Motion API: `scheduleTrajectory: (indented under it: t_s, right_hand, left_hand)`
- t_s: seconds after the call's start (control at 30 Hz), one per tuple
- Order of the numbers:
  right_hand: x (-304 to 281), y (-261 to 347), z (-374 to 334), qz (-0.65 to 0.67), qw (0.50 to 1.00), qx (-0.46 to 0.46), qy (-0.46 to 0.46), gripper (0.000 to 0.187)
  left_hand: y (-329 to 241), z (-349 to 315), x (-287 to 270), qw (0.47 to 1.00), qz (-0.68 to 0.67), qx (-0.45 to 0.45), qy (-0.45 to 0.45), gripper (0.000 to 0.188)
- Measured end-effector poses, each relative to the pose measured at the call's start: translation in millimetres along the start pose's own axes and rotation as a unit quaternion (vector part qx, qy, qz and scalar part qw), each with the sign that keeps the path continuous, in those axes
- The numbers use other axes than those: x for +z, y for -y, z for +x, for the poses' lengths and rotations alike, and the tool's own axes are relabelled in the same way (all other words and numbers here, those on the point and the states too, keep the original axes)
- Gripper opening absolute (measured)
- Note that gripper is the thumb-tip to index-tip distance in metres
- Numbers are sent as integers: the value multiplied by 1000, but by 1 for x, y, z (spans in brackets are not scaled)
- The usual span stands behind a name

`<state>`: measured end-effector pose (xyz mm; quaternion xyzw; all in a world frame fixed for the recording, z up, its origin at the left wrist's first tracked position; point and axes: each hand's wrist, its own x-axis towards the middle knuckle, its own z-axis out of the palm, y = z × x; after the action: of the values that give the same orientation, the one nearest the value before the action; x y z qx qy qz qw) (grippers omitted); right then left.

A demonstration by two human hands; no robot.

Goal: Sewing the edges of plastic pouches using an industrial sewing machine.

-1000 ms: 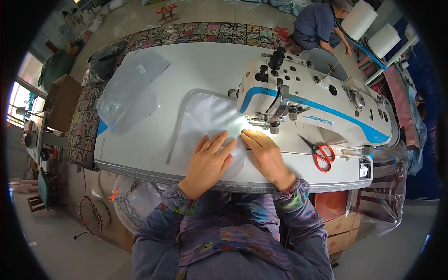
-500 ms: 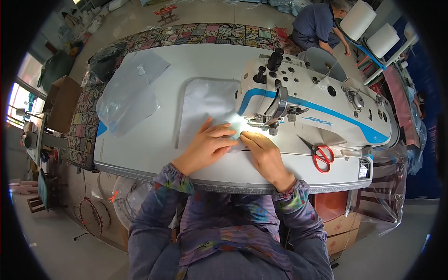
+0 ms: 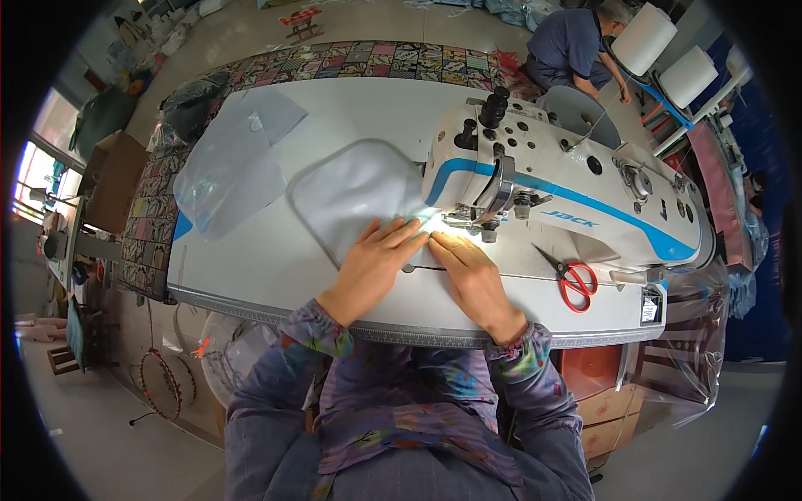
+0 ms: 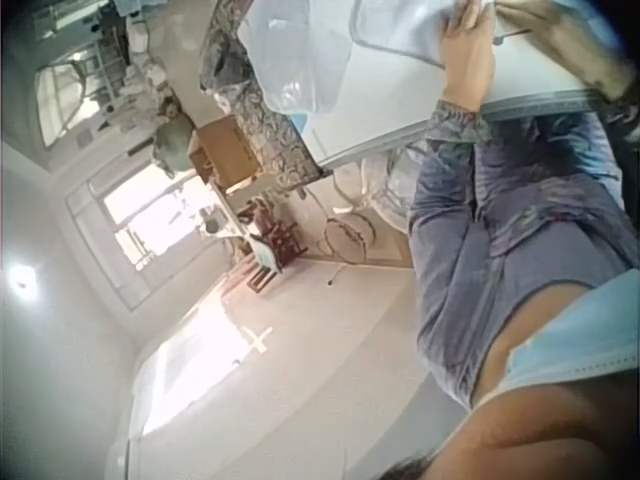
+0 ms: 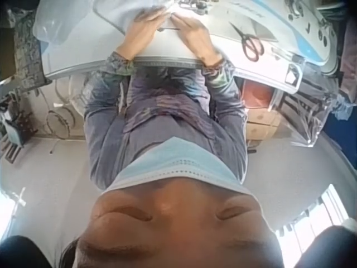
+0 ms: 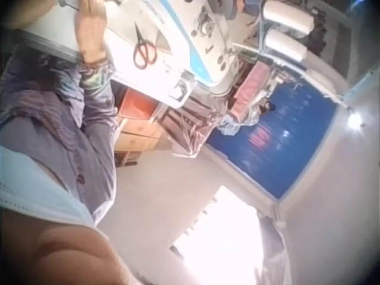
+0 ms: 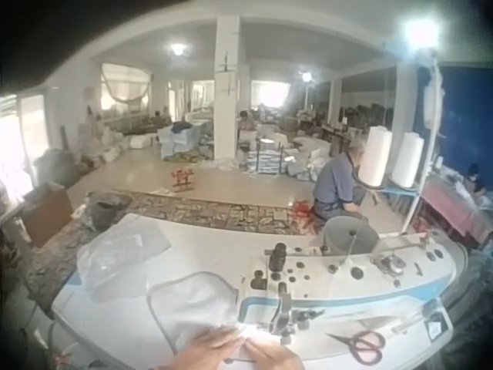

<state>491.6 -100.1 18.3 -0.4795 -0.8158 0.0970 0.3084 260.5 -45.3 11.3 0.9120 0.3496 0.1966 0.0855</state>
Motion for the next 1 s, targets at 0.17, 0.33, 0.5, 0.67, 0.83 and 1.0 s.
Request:
scheduleTrajectory:
  t_s: [0.17,0.33,0.5,0.67,0.83,1.0]
  right_hand:
    - [1,-3,-3,1,1000,-3,-13,55]
    - [0,5,-7,18,999,9,-44,45]
    - [-6,18,-21,44,998,33,-39,41]
    - [-7,17,-19,14,998,42,-45,46]
    - [2,8,-8,-47,997,49,-38,51]
    - [13,1,2,-107,991,77,-39,53]
  left_hand:
    - [-36,-10,3,999,-11,-37,-27,49]
    - [-41,-15,6,997,-33,-42,-48,42]
    - [-14,-14,-2,992,-113,-19,-62,32]
    - [69,-17,-43,954,46,-226,-190,22]
    - [152,-35,-61,900,187,-336,-205,25]
    - [191,-47,-67,900,201,-356,-151,23]
